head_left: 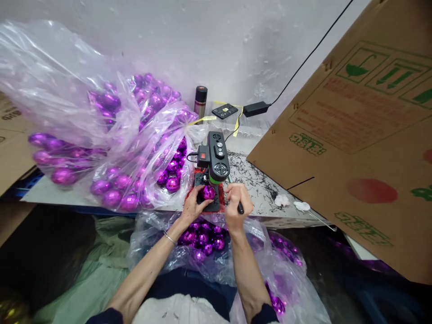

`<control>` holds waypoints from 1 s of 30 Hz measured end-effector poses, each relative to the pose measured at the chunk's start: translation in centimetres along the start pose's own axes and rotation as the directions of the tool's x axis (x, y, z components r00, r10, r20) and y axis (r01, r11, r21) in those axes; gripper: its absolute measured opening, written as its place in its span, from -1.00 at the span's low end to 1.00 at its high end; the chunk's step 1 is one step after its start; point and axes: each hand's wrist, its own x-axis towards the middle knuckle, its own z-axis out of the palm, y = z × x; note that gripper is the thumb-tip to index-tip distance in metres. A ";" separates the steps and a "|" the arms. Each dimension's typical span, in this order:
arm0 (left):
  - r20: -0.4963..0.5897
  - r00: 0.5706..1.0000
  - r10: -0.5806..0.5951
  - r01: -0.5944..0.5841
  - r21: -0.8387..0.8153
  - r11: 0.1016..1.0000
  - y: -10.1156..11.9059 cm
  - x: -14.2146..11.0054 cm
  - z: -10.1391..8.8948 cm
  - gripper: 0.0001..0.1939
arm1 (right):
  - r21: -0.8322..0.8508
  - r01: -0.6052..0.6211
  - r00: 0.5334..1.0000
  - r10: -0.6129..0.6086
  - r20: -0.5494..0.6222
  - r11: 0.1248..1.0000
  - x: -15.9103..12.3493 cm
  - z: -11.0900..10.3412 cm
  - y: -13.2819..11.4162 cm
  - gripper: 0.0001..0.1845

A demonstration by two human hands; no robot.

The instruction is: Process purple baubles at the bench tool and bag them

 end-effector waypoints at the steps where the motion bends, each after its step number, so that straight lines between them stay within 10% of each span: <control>1: -0.025 1.000 0.011 -0.011 -0.002 1.000 0.2 -0.8 -0.2 -0.42 | 0.004 -0.040 0.999 0.040 0.004 0.999 0.7 -0.1 -0.6 -0.61; 10: 0.260 0.891 0.373 -0.416 0.132 0.900 1.4 -12.1 -3.7 -0.18 | 0.030 -0.021 0.999 0.022 -0.029 0.999 0.3 0.1 -0.8 -0.57; 16: 0.013 0.960 0.281 -0.263 0.392 0.881 2.5 -2.2 -10.7 -0.69 | 0.014 0.025 0.999 -0.025 -0.024 1.000 0.3 0.1 -0.6 -0.59; 20: 0.365 0.917 0.159 -0.329 0.471 0.818 0.1 4.7 -14.4 -0.53 | 0.019 0.045 0.999 -0.045 -0.012 0.999 0.4 0.0 -0.7 -0.61; 25: 0.498 0.867 -0.013 -0.317 0.572 0.757 -2.5 7.6 -14.6 -0.43 | 0.002 0.055 0.998 -0.055 -0.003 0.998 0.0 0.0 -0.4 -0.60; 30: 0.276 0.961 0.003 -0.128 0.439 0.889 -1.2 7.7 -15.1 -0.50 | 0.021 0.068 0.998 -0.069 0.005 0.997 -0.2 -0.1 -0.2 -0.62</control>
